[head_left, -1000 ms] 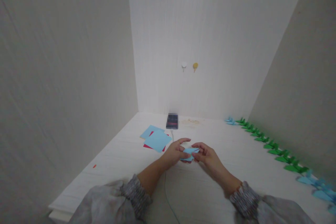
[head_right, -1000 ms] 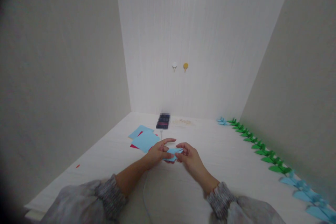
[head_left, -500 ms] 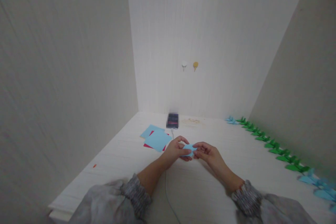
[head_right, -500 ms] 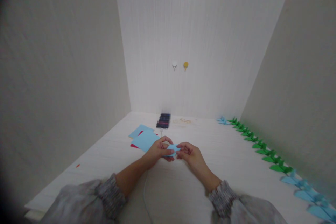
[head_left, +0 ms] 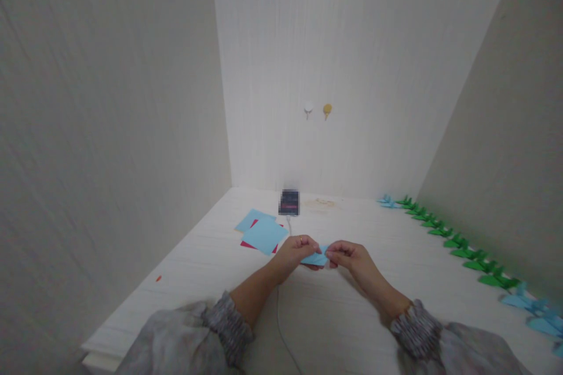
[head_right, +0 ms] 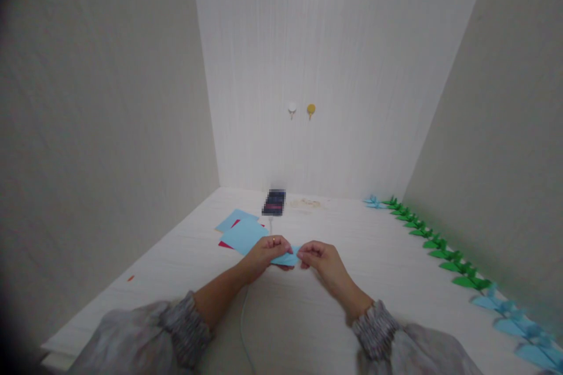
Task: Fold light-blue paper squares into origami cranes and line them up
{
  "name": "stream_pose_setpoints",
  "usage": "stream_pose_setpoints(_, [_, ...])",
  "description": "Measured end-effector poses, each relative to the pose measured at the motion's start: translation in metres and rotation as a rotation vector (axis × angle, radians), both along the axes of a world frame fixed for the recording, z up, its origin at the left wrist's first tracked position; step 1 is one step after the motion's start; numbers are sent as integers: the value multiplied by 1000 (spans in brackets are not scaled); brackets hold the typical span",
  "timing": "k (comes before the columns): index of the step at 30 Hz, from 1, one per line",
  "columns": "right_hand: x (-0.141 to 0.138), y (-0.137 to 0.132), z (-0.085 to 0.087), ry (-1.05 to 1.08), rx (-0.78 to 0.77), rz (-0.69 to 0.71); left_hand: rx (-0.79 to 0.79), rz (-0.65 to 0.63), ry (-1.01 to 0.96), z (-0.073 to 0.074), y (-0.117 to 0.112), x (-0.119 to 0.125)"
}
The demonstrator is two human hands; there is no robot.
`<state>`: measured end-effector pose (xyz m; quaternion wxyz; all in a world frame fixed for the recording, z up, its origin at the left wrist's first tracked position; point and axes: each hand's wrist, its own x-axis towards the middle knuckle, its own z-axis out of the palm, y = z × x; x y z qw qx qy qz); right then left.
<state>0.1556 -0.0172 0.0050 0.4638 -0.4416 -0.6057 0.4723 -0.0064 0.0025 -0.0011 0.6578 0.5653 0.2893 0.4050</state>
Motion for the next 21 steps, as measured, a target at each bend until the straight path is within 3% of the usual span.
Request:
stream_pose_setpoints(11, [5,6,-13,-104,134,115,-52,-54,23,-5,4,0])
stream_pose_setpoints(17, [7,10,-18,-194,355,111,3,6,78,-9,5,2])
stream_pose_setpoints(21, [6,10,-21,-207,344,125,10,10,98,-11,5,3])
